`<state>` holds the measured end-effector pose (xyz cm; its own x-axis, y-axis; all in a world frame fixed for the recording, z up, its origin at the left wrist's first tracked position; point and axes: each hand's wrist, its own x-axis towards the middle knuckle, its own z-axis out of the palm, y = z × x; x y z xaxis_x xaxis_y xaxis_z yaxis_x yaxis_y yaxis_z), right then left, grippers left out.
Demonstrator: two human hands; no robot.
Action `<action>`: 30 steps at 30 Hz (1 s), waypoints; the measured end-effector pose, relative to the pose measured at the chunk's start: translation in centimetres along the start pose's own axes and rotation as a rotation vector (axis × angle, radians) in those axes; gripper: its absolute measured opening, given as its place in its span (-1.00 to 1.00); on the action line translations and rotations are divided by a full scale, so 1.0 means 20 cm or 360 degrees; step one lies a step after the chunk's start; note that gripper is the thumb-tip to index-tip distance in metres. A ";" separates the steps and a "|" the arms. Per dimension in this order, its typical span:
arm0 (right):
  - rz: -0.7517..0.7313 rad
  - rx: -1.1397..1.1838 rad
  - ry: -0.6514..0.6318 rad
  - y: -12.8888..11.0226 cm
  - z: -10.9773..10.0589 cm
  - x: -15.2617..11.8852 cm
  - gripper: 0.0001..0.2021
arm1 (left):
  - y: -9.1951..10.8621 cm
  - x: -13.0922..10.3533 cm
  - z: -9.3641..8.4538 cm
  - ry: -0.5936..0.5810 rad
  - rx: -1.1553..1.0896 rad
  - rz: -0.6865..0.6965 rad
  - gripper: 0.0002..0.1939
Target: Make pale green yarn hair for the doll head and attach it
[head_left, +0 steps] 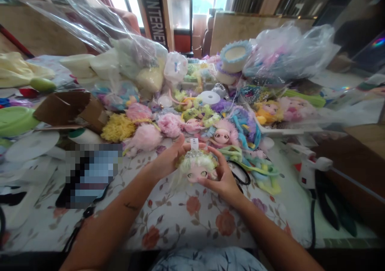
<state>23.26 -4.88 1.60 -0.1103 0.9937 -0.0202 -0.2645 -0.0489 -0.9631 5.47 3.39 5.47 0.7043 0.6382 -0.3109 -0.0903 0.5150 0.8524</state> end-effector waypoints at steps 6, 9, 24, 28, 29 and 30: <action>0.0040 -0.0004 -0.0021 0.00 -0.01 -0.01 -0.17 | 0.01 0.04 -0.04 0.0055 -0.0185 0.0074 -0.54; 0.0050 -0.0006 -0.0058 0.00 -0.01 -0.01 -0.16 | 0.00 0.04 -0.06 0.0121 -0.0115 0.0079 -0.60; 0.0078 -0.0028 0.0034 0.00 0.02 -0.01 -0.13 | -0.06 0.11 -0.04 0.0058 -0.0272 0.0074 -0.65; 0.0137 -0.0036 0.0020 0.00 0.02 -0.02 -0.05 | -0.04 0.09 -0.05 -0.0141 -0.0414 0.0046 -0.56; 0.0133 -0.0050 0.0012 0.00 0.02 -0.02 -0.05 | -0.04 0.08 -0.05 -0.0180 -0.0436 0.0013 -0.55; 0.0119 -0.0073 -0.0004 0.01 0.02 -0.02 -0.06 | -0.04 0.08 -0.04 -0.0214 -0.0458 -0.0028 -0.54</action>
<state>22.97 -5.24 1.60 -0.1304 0.9872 -0.0919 -0.2114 -0.1182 -0.9702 6.04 4.51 3.93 0.7927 0.5561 -0.2497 -0.2593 0.6783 0.6875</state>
